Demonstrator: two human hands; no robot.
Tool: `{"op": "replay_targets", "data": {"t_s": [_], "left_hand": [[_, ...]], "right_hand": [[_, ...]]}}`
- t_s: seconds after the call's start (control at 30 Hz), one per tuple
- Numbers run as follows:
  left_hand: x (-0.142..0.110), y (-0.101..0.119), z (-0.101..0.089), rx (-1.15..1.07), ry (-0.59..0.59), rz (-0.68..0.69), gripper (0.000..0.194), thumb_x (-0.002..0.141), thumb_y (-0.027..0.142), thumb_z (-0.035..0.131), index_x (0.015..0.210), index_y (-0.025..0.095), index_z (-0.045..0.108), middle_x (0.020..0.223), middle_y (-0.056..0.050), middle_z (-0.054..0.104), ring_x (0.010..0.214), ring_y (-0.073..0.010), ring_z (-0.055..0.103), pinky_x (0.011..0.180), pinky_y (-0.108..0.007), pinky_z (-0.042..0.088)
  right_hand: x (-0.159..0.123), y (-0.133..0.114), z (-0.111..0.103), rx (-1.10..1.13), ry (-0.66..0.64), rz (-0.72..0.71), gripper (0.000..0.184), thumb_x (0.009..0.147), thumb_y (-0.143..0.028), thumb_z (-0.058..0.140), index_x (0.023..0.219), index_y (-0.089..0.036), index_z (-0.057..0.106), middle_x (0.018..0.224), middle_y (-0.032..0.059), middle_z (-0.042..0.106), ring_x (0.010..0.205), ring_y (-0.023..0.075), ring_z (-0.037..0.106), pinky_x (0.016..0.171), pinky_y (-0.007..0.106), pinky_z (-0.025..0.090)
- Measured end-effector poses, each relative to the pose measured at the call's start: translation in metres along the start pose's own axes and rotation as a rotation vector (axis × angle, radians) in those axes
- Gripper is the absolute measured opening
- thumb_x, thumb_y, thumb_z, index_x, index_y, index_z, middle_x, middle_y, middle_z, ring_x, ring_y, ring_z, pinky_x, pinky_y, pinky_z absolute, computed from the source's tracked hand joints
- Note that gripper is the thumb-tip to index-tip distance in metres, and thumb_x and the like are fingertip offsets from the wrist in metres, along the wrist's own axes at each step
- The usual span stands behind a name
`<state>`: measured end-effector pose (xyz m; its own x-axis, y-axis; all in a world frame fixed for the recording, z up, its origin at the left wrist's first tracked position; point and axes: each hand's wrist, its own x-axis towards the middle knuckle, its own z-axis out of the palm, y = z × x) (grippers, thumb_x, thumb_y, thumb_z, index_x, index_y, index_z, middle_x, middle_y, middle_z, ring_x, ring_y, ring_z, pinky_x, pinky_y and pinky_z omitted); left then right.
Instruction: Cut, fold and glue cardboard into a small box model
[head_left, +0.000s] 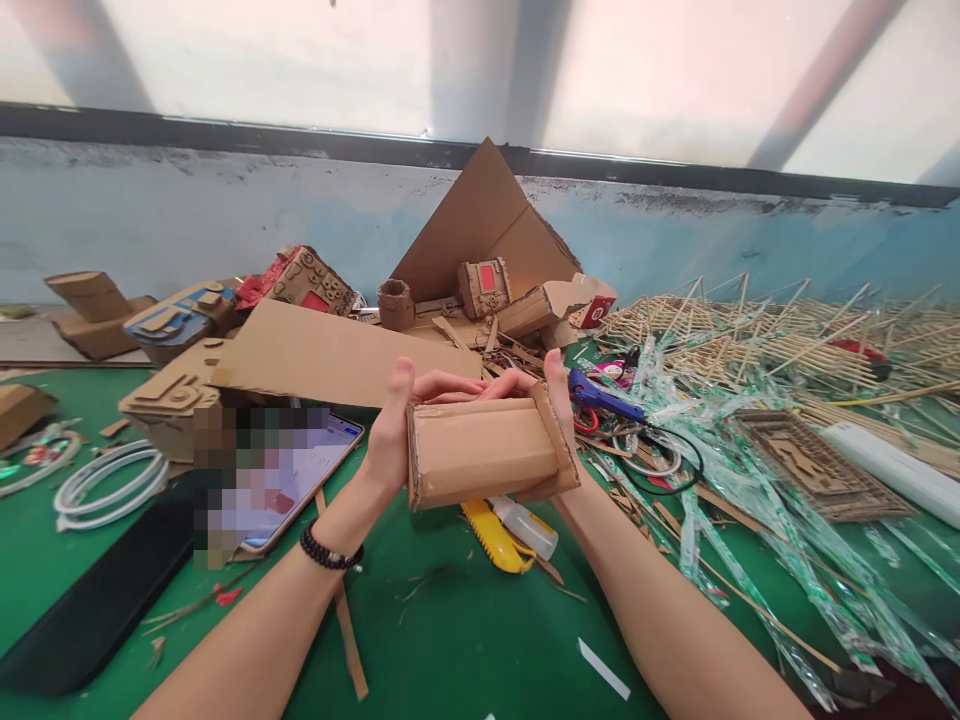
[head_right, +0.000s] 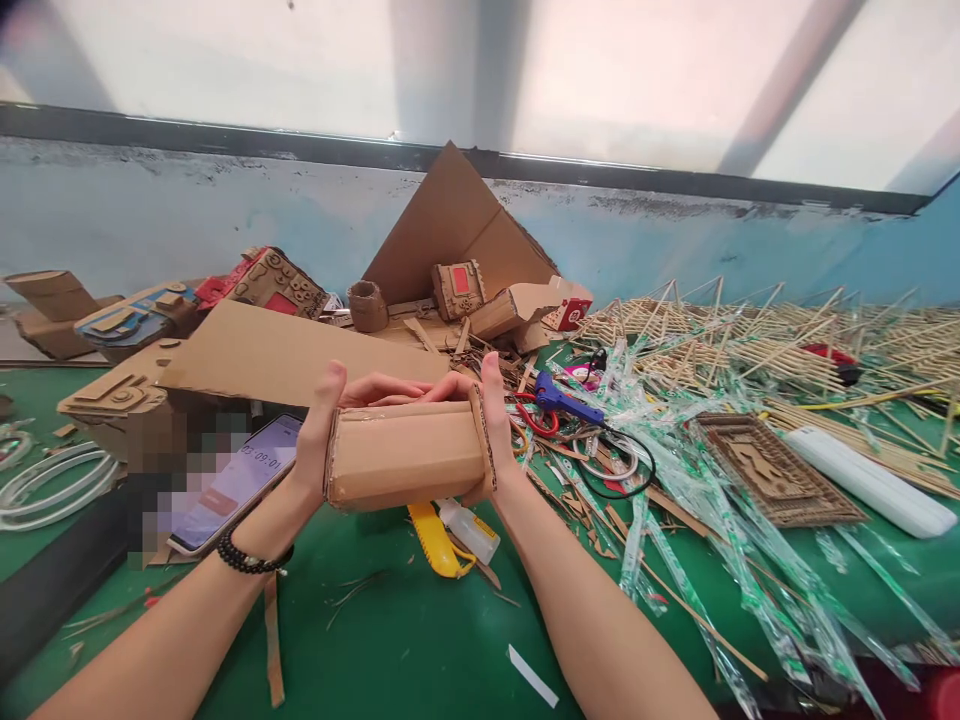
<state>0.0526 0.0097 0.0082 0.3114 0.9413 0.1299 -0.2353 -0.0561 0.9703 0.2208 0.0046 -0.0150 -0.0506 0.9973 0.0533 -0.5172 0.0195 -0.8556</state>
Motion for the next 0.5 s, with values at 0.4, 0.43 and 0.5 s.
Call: {"op": "replay_targets", "data": {"t_s": [0.4,0.43,0.5], "left_hand": [[0.0027,-0.0032,-0.0042,-0.051,0.009,-0.024,0.076,0.095,0.081,0.045,0.089,0.017,0.085,0.106,-0.015,0.086,0.1,-0.0346,0.078,0.089,-0.042,0.058],[0.0024,-0.0026,-0.0039,-0.051,0.008,-0.023,0.076,0.096,0.081,0.045,0.089,0.017,0.085,0.105,-0.015,0.086,0.099,-0.0344,0.078,0.088,-0.042,0.058],[0.0025,-0.002,-0.0027,-0.045,0.014,-0.02,0.077,0.096,0.081,0.044,0.088,0.016,0.085,0.103,-0.015,0.086,0.098,-0.0342,0.078,0.088,-0.042,0.058]], "right_hand": [[0.0008,0.0083,0.0005,0.035,-0.013,-0.032,0.056,0.088,-0.075,0.061,0.061,-0.026,0.066,0.075,0.0049,0.076,0.092,0.0291,0.074,0.084,0.041,0.059],[0.0014,0.0087,-0.0002,0.041,-0.021,-0.039,0.055,0.089,-0.073,0.061,0.061,-0.026,0.066,0.074,0.0047,0.076,0.092,0.0289,0.074,0.084,0.041,0.059],[0.004,0.0103,-0.0026,0.046,-0.034,-0.051,0.054,0.089,-0.072,0.061,0.062,-0.026,0.068,0.073,0.0043,0.076,0.09,0.0284,0.074,0.084,0.041,0.058]]}}
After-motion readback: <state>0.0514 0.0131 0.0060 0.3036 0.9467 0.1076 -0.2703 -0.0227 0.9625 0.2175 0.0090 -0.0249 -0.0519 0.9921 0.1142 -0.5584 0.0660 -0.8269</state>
